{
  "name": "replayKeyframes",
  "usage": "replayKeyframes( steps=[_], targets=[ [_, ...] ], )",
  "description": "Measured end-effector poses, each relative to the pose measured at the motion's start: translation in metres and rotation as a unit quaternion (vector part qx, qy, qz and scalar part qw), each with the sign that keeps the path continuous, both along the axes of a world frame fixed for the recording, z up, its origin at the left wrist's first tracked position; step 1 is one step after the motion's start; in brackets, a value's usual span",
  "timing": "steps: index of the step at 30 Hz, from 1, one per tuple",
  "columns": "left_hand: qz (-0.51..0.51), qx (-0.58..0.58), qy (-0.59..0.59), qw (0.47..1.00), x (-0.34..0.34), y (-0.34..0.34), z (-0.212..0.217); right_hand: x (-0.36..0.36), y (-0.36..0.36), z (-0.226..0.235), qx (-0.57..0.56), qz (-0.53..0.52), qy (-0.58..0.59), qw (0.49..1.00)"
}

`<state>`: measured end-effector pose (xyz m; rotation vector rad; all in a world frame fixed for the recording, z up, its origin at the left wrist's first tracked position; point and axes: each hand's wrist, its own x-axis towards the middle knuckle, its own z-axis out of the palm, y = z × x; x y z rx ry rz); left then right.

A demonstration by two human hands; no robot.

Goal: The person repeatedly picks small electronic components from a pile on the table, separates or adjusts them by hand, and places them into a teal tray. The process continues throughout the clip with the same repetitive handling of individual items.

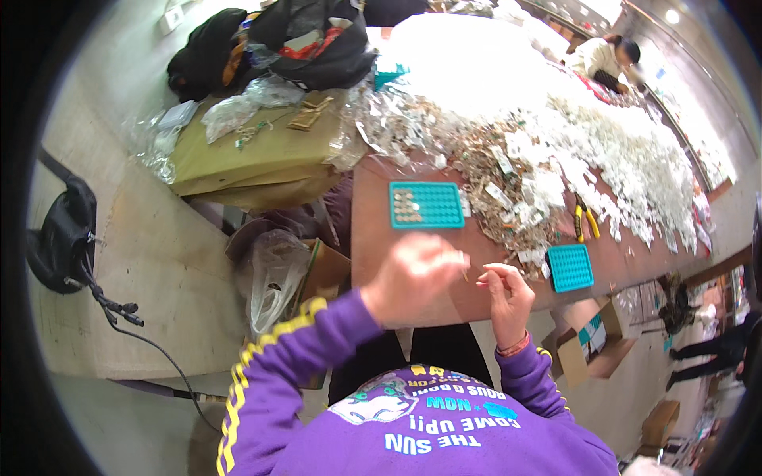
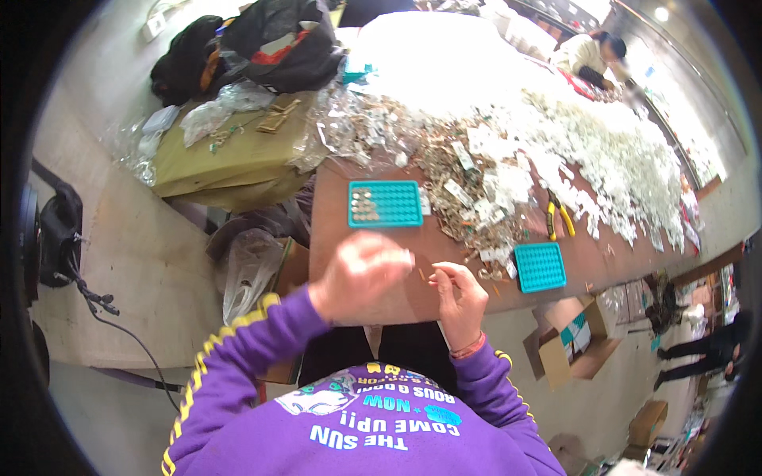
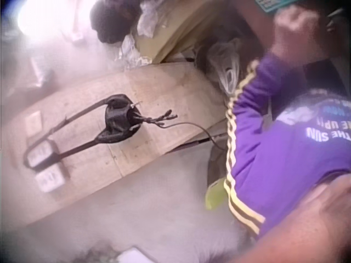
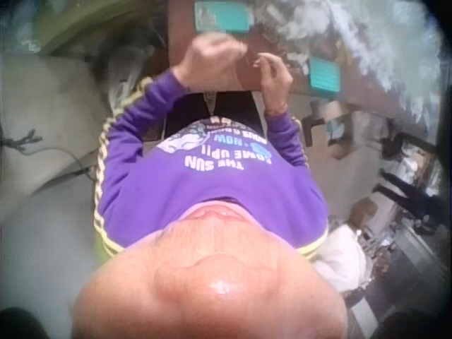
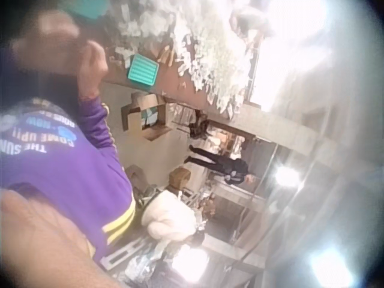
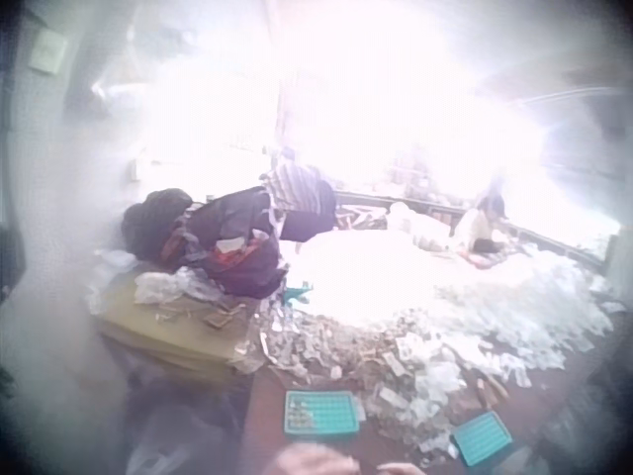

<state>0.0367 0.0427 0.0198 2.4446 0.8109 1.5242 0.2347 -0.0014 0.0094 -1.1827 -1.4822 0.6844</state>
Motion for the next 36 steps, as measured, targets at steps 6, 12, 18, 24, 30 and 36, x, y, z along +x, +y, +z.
replayKeyframes(
  steps=[6,12,18,24,30,36],
  targets=[
    [0.256,0.130,0.259,0.922,0.015,0.143,0.028,0.014,-0.021,-0.004,0.024,0.001,-0.048,0.999],
    [0.117,0.066,0.269,0.954,0.085,0.192,0.017,0.031,-0.019,0.003,0.004,-0.021,-0.042,0.999],
    [0.059,0.025,0.286,0.956,0.091,0.213,0.011,0.048,-0.010,0.010,0.026,-0.008,-0.104,0.994],
    [0.054,-0.012,0.152,0.987,0.074,0.197,0.021,0.063,0.059,0.038,0.116,-0.007,-0.259,0.959],
    [0.062,-0.300,-0.152,0.940,0.034,0.148,0.008,0.059,0.118,0.044,0.124,-0.053,-0.371,0.919],
    [-0.074,-0.522,-0.425,0.735,-0.006,0.047,-0.017,0.055,0.171,0.040,0.134,-0.139,-0.581,0.791]
  ],
)
